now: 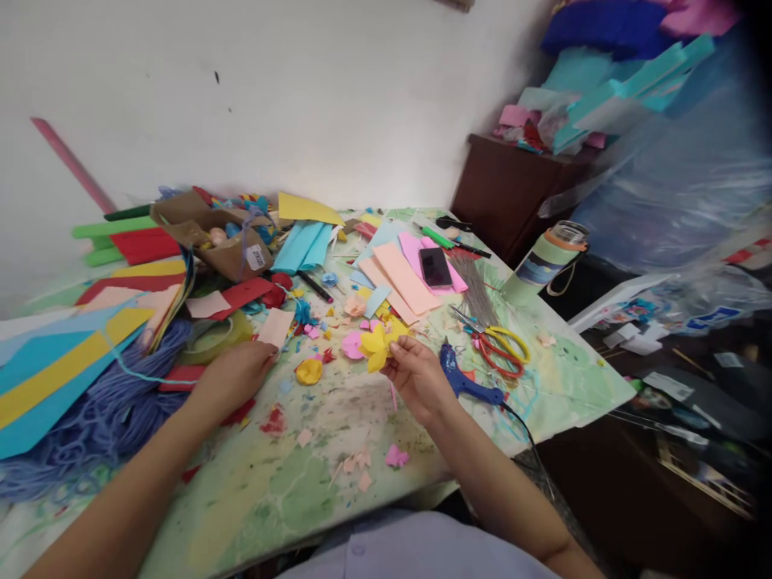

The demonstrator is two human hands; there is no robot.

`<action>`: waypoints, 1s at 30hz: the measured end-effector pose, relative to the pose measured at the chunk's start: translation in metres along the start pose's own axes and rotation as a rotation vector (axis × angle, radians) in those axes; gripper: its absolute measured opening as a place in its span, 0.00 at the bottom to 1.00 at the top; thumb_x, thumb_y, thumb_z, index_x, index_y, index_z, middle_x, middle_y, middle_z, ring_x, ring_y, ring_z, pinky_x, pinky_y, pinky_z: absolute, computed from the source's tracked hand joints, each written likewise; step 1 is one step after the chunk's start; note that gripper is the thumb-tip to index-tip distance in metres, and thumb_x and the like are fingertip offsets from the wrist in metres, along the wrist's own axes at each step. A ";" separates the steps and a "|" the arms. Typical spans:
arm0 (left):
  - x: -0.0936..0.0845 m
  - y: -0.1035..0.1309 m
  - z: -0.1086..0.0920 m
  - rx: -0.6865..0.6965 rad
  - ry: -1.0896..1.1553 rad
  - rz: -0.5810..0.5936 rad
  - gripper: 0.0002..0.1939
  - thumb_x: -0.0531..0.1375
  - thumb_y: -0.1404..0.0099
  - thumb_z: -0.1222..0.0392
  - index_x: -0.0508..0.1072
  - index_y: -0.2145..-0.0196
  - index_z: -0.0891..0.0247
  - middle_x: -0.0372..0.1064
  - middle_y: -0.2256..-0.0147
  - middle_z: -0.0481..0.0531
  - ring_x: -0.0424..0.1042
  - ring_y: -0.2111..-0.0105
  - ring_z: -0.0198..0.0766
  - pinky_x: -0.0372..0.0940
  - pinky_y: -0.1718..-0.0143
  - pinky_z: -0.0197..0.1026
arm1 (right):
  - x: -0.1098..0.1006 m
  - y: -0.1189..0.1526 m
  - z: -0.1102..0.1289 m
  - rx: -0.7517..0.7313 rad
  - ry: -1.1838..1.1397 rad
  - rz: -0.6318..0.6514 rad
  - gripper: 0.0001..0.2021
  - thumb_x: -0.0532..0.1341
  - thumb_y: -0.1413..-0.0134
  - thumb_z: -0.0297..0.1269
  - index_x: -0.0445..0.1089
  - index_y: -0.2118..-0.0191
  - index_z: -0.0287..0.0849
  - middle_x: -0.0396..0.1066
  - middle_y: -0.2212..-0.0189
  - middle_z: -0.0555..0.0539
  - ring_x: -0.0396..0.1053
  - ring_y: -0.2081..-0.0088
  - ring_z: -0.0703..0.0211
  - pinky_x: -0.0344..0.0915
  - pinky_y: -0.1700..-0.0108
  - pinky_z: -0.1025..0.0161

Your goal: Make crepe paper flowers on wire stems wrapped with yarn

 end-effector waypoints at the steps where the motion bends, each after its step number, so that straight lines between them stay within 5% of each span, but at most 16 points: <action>1: -0.001 0.001 0.001 0.000 -0.028 -0.019 0.18 0.46 0.35 0.59 0.74 0.66 0.66 0.73 0.64 0.66 0.72 0.63 0.52 0.63 0.60 0.49 | 0.000 0.000 -0.003 0.020 -0.003 -0.002 0.18 0.74 0.67 0.39 0.70 0.70 0.39 0.70 0.74 0.52 0.66 0.74 0.69 0.64 0.69 0.70; 9: -0.045 0.021 0.012 -0.042 -0.048 -0.349 0.17 0.44 0.33 0.56 0.71 0.61 0.63 0.73 0.61 0.63 0.72 0.59 0.52 0.64 0.57 0.50 | 0.013 0.004 0.000 0.031 -0.004 0.029 0.17 0.75 0.69 0.35 0.69 0.71 0.39 0.71 0.74 0.53 0.65 0.75 0.70 0.63 0.69 0.71; 14: -0.083 0.049 0.003 -0.029 0.153 -0.624 0.11 0.49 0.33 0.55 0.69 0.63 0.58 0.73 0.64 0.58 0.73 0.62 0.47 0.64 0.60 0.46 | 0.029 0.006 0.024 -0.131 0.067 0.068 0.16 0.73 0.67 0.36 0.71 0.69 0.41 0.72 0.74 0.53 0.67 0.73 0.68 0.64 0.68 0.69; 18: -0.109 0.064 -0.011 -0.001 0.287 -0.767 0.09 0.53 0.36 0.55 0.71 0.66 0.58 0.71 0.73 0.53 0.71 0.70 0.44 0.62 0.68 0.44 | 0.052 0.022 0.068 -0.489 0.279 0.050 0.07 0.68 0.56 0.34 0.70 0.69 0.43 0.73 0.73 0.52 0.69 0.70 0.64 0.66 0.66 0.66; 20: -0.123 0.067 -0.019 0.011 0.344 -0.820 0.09 0.54 0.36 0.54 0.72 0.66 0.58 0.69 0.75 0.50 0.69 0.73 0.42 0.61 0.70 0.43 | 0.073 0.044 0.098 -0.793 0.458 0.037 0.03 0.65 0.51 0.30 0.71 0.69 0.44 0.74 0.71 0.51 0.70 0.67 0.61 0.67 0.63 0.63; 24: -0.145 0.061 -0.029 -0.005 0.581 -0.876 0.10 0.56 0.36 0.52 0.73 0.65 0.59 0.64 0.80 0.44 0.63 0.79 0.36 0.59 0.74 0.38 | 0.124 0.100 0.135 -1.390 0.736 0.110 0.10 0.58 0.46 0.22 0.70 0.64 0.46 0.77 0.66 0.49 0.70 0.62 0.60 0.68 0.58 0.60; 30: -0.172 0.050 -0.056 -0.033 0.764 -0.828 0.11 0.59 0.37 0.51 0.74 0.63 0.60 0.62 0.80 0.43 0.60 0.80 0.33 0.56 0.78 0.35 | 0.151 0.114 0.160 -1.624 0.869 -0.006 0.08 0.57 0.42 0.26 0.69 0.65 0.47 0.77 0.67 0.50 0.71 0.64 0.60 0.68 0.59 0.59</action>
Point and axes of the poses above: each hand's wrist, its own y-axis away from the middle knuckle, its own x-axis out of the palm, z = x × y, the point moved 10 cm from there along -y, towards the middle knuckle
